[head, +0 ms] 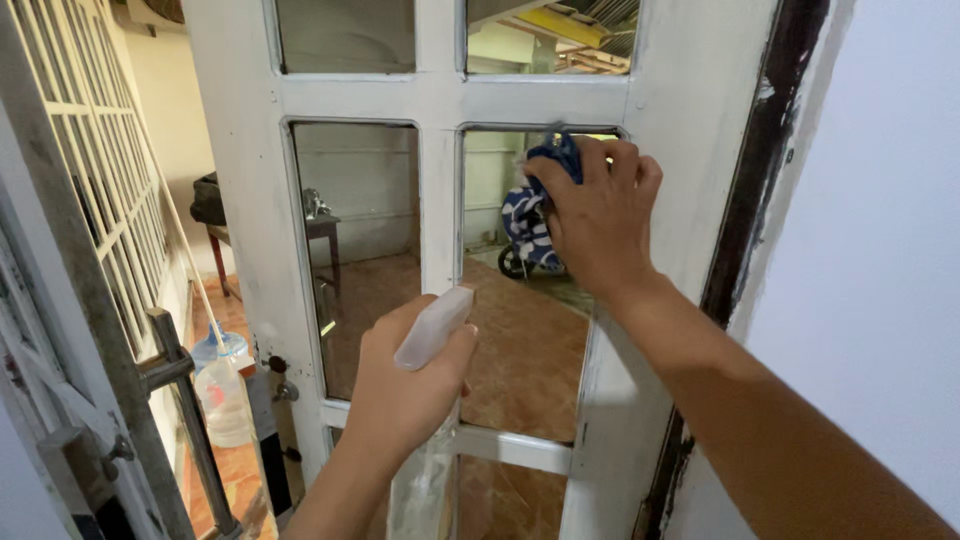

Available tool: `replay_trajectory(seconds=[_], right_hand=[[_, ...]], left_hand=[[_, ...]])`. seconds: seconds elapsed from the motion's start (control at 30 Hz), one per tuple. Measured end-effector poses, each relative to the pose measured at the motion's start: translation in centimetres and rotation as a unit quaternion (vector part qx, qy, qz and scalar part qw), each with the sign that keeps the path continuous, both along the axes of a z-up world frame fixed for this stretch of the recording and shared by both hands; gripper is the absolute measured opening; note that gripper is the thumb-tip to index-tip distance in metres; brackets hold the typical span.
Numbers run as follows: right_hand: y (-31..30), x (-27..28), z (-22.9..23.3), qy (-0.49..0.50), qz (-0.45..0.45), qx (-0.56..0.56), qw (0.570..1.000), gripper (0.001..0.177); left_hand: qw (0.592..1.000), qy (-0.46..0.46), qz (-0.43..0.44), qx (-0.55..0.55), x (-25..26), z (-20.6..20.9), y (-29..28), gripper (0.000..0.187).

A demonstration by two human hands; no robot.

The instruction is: The person cleans the glass panels of a white-framed door using a spray bottle and a patterned cloth. They repeatedly spray cleaning solution onto the glass and wipe each pane systematically from bottom to top, covering both lower rectangular and upper arched sections.

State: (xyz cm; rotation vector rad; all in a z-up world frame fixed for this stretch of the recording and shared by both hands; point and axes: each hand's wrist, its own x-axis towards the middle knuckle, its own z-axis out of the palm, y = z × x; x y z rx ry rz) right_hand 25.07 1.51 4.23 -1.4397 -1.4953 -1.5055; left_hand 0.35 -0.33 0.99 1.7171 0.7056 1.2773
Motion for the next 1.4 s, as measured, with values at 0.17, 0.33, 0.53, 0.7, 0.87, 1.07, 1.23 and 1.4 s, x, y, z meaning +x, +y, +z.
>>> replay_trajectory(seconds=[0.17, 0.33, 0.53, 0.7, 0.87, 1.07, 1.23, 1.4], right_hand=[[-0.9, -3.1, -13.4, -0.121, 0.123, -0.135, 0.976, 0.036], [0.6, -2.7, -9.4, -0.168, 0.073, -0.202, 0.962, 0.035], [3.4, -4.1, -1.2, 0.008, 0.029, 0.01, 1.0, 0.048], [1.3, -5.8, -18.8, -0.055, 0.134, -0.187, 0.972, 0.038], [2.1, -5.0, -11.3, -0.092, 0.067, -0.167, 0.979, 0.067], [3.5, -4.4, -6.0, 0.01, 0.05, 0.025, 0.998, 0.037], [0.2, -5.0, -20.1, -0.069, 0.184, -0.186, 0.963, 0.033], [2.1, -1.4, -4.7, -0.104, 0.058, -0.1, 0.988, 0.029]], left_hand=[[0.998, -0.033, -0.012, 0.043, -0.6, 0.2, 0.1, 0.018], [1.0, -0.017, 0.003, 0.025, -1.8, 1.1, 0.3, 0.018], [0.998, -0.034, 0.025, 0.046, -2.4, 0.5, 0.8, 0.019], [0.999, -0.034, 0.022, 0.018, -3.4, -1.1, 0.8, 0.024], [0.999, -0.017, 0.029, 0.022, -4.2, -0.5, 0.8, 0.024], [0.998, -0.019, 0.035, 0.056, -3.1, -0.8, 1.3, 0.02], [0.999, -0.019, 0.023, 0.033, -2.6, -1.3, 1.2, 0.021], [0.997, -0.03, 0.031, 0.062, -2.4, 1.4, 1.3, 0.021]])
